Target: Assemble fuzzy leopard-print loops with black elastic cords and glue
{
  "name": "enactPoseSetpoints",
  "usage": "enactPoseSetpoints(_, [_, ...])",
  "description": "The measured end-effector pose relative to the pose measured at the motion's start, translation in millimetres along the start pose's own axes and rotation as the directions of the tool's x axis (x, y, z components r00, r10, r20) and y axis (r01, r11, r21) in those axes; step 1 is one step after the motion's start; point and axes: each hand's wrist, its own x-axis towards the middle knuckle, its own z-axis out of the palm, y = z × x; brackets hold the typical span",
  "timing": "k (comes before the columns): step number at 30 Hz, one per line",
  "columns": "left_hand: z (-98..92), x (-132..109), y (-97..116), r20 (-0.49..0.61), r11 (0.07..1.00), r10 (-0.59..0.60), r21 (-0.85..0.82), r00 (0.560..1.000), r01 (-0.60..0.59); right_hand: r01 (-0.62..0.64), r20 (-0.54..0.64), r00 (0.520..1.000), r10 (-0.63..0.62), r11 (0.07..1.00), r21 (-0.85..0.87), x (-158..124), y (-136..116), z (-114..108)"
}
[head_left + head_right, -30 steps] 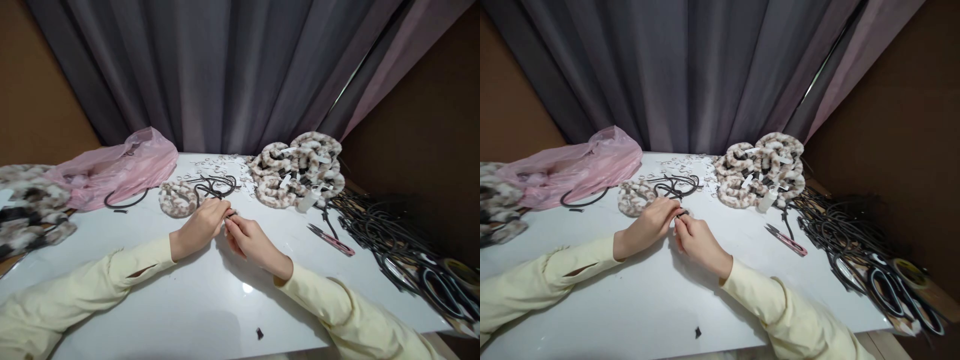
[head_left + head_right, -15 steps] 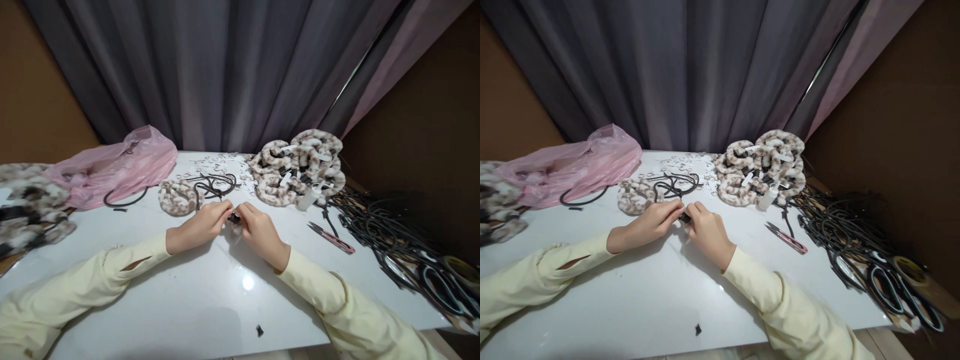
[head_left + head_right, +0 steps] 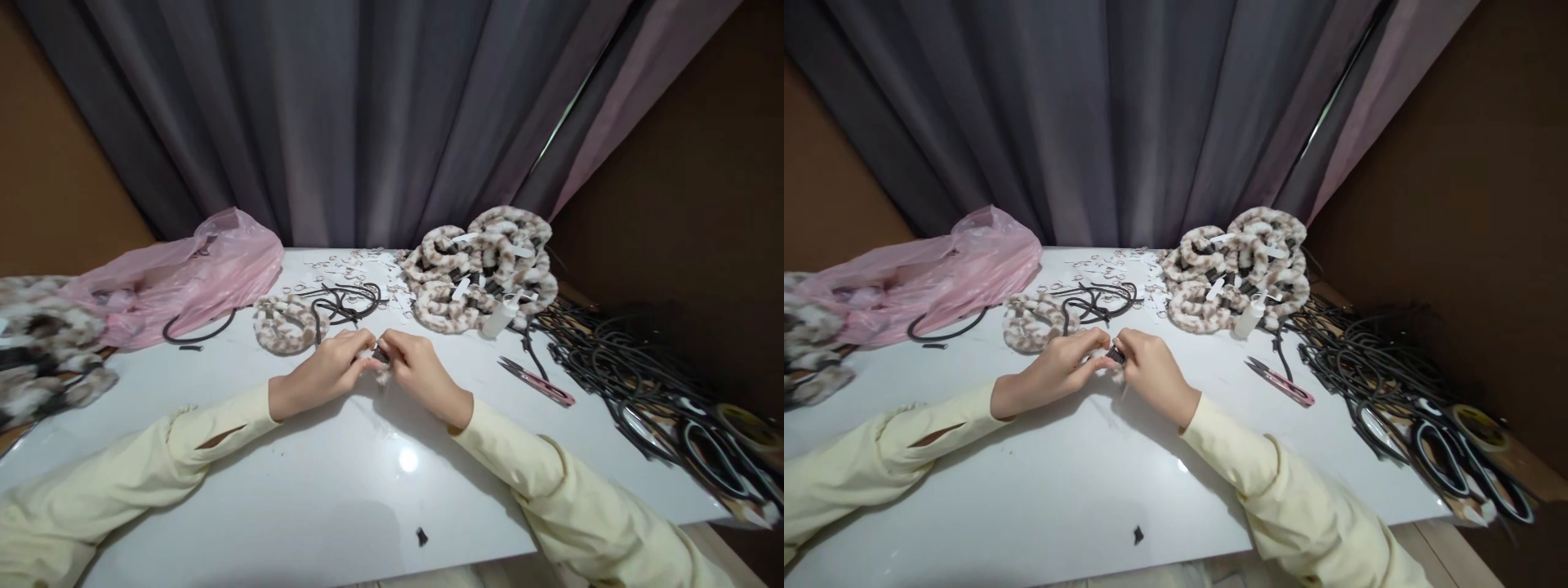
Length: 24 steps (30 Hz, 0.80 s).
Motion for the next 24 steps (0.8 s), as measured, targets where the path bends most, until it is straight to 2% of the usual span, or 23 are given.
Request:
enactPoseSetpoints(4, [-0.3, -2, -3, 0.025, 0.990, 0.121, 0.077, 0.992, -0.122, -0.054, 0.117, 0.993, 0.035, 0.985, 0.162, 5, -2, -11])
enactPoseSetpoints(8, [-0.4, -3, -4, 0.056, 0.980, 0.148, 0.128, 0.987, -0.154, -0.137, 0.182, 0.979, 0.093, 0.960, 0.246, 6, -1, -13])
enactPoseSetpoints(13, [0.7, -4, -5, 0.077, 0.978, 0.170, 0.109, 0.982, -0.178, -0.188, 0.164, 0.975, 0.151, 0.950, 0.247, 5, -1, -13])
enactPoseSetpoints(16, [-0.8, -4, -2, 0.107, 0.978, 0.190, 0.067, 0.976, -0.197, -0.242, 0.160, 0.966, 0.201, 0.920, 0.307, 5, -2, -13])
enactPoseSetpoints(19, [-3.7, -2, 3, 0.126, 0.990, 0.136, 0.019, 0.983, -0.140, -0.336, 0.201, 0.940, 0.277, 0.857, 0.391, 5, -2, -12])
enactPoseSetpoints(21, [-5.5, 0, 6, 0.131, 0.998, 0.056, -0.023, 0.990, -0.054, -0.370, 0.209, 0.928, 0.307, 0.818, 0.441, 6, -1, -11])
enactPoseSetpoints(24, [-7.1, 2, 9, 0.126, 0.989, -0.084, -0.112, 0.988, 0.099, -0.330, 0.108, 0.942, 0.319, 0.813, 0.480, 5, 1, -9])
